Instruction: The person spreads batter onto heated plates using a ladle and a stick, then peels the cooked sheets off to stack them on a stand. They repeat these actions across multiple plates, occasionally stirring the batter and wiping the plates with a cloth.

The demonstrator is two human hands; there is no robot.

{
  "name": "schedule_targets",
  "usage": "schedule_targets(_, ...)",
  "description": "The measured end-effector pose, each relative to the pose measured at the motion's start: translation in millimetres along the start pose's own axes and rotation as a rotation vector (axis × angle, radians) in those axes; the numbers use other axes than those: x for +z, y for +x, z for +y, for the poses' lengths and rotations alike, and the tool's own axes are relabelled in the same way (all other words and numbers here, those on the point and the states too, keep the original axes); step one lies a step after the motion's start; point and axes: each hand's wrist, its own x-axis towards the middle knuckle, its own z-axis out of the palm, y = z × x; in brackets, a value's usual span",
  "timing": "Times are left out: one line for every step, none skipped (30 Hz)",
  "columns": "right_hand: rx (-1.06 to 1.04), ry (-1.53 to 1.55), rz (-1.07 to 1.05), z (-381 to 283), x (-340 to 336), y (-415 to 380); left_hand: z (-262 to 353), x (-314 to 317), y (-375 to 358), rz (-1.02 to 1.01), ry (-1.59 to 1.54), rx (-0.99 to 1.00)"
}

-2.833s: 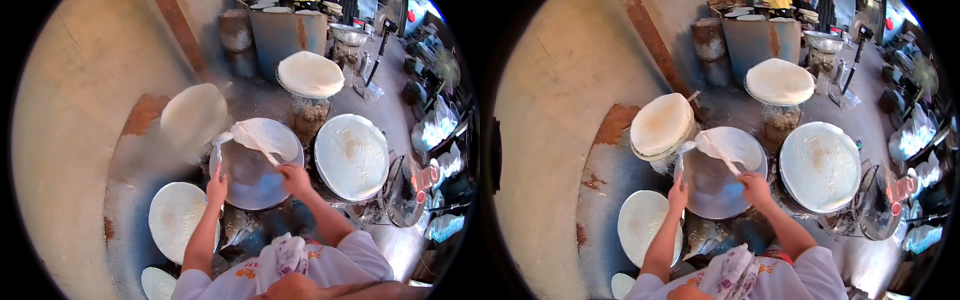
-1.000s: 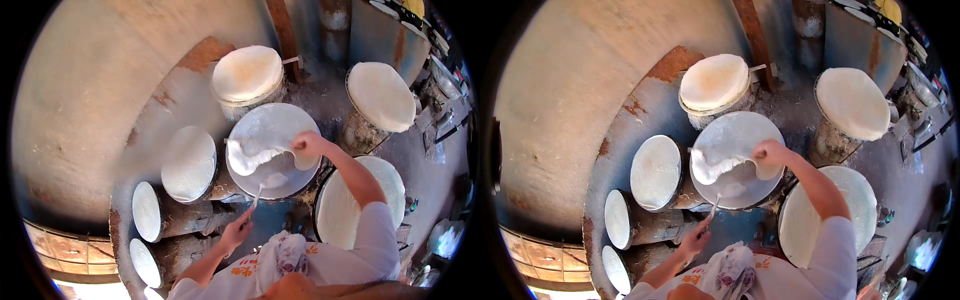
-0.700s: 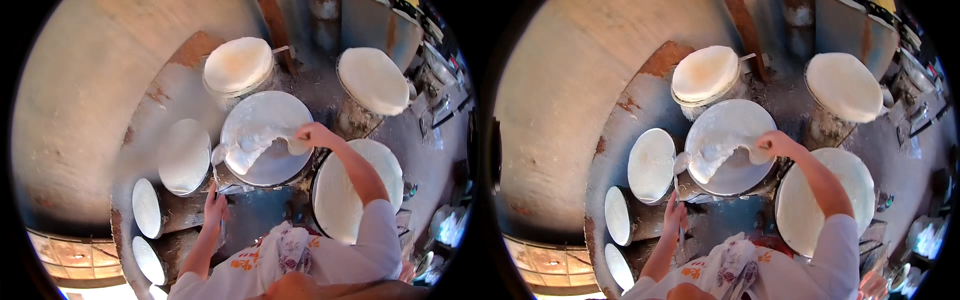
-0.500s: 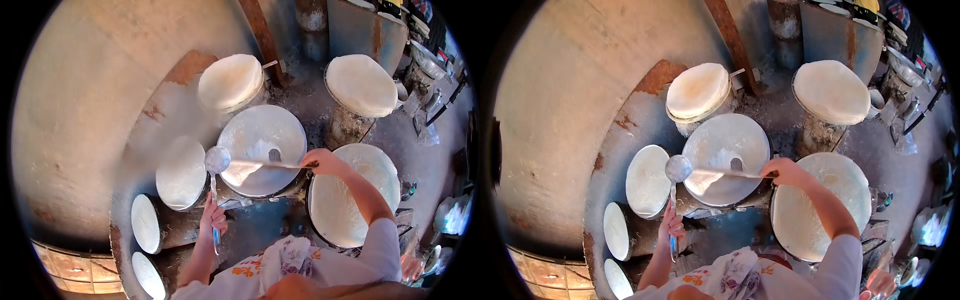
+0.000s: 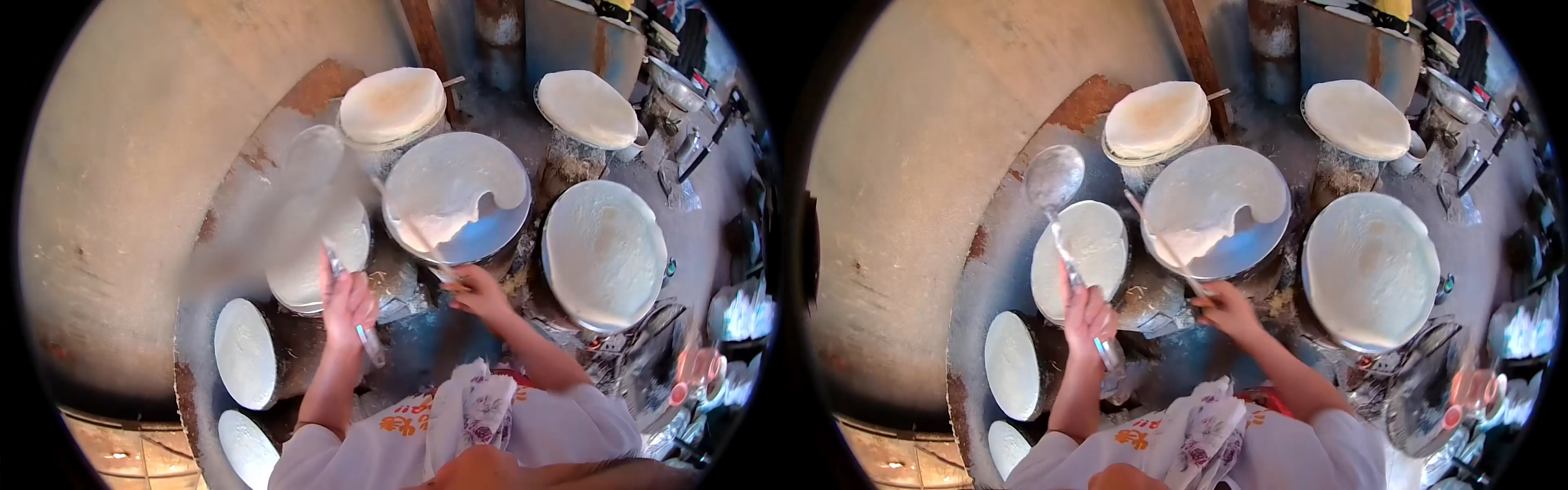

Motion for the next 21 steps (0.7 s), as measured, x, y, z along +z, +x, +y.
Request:
schedule_targets(0.076,-0.092,-0.001,29,38,33,5,7,-5,0.112,0.081,-0.001)
schedule_targets(-0.018,-0.032,0.003,77,63,78,9,0,-16,0.100,0.115,0.016)
schedule_targets(0.014,0.057,0.089,113,88,96,7,-8,-24,0.092,0.127,0.030)
schedule_targets(-0.013,0.120,0.168,127,111,122,23,-7,-25,0.112,0.172,0.055)
schedule_targets(-0.017,0.181,0.235,134,114,111,31,-16,-38,0.099,0.168,0.077)
schedule_targets(-0.009,0.252,0.302,130,119,104,40,-23,-39,0.096,0.176,0.090)
schedule_targets(0.015,0.346,0.389,140,127,75,51,-31,-56,0.098,0.202,0.074)
schedule_targets(-0.039,0.335,0.394,136,125,47,60,-36,-63,0.086,0.195,0.064)
schedule_targets(-0.076,0.326,0.401,140,116,25,66,-40,-66,0.096,0.200,0.069)
schedule_targets(-0.068,0.290,0.491,138,109,15,70,-41,-69,0.104,0.199,0.078)
schedule_targets(-0.061,0.253,0.578,134,103,6,75,-41,-73,0.112,0.197,0.091)
schedule_targets(-0.084,0.233,0.621,132,93,2,78,-43,-75,0.125,0.216,0.094)
schedule_targets(-0.114,0.210,0.655,126,81,6,79,-48,-75,0.126,0.234,0.106)
schedule_targets(-0.138,0.185,0.687,118,71,13,78,-50,-76,0.133,0.253,0.119)
schedule_targets(-0.182,0.167,0.702,110,64,21,77,-52,-79,0.154,0.276,0.124)
schedule_targets(-0.221,0.151,0.718,101,57,34,77,-54,-80,0.158,0.294,0.109)
schedule_targets(-0.256,0.145,0.736,92,59,42,76,-53,-80,0.172,0.317,0.105)
schedule_targets(-0.295,0.152,0.765,93,70,43,77,-53,-81,0.181,0.353,0.092)
schedule_targets(-0.186,0.048,0.672,102,80,21,79,-53,-80,0.178,0.389,0.082)
schedule_targets(-0.090,-0.063,0.574,113,90,-9,79,-54,-80,0.176,0.405,0.069)
schedule_targets(-0.007,-0.189,0.475,111,87,-24,76,-57,-78,0.169,0.404,0.066)
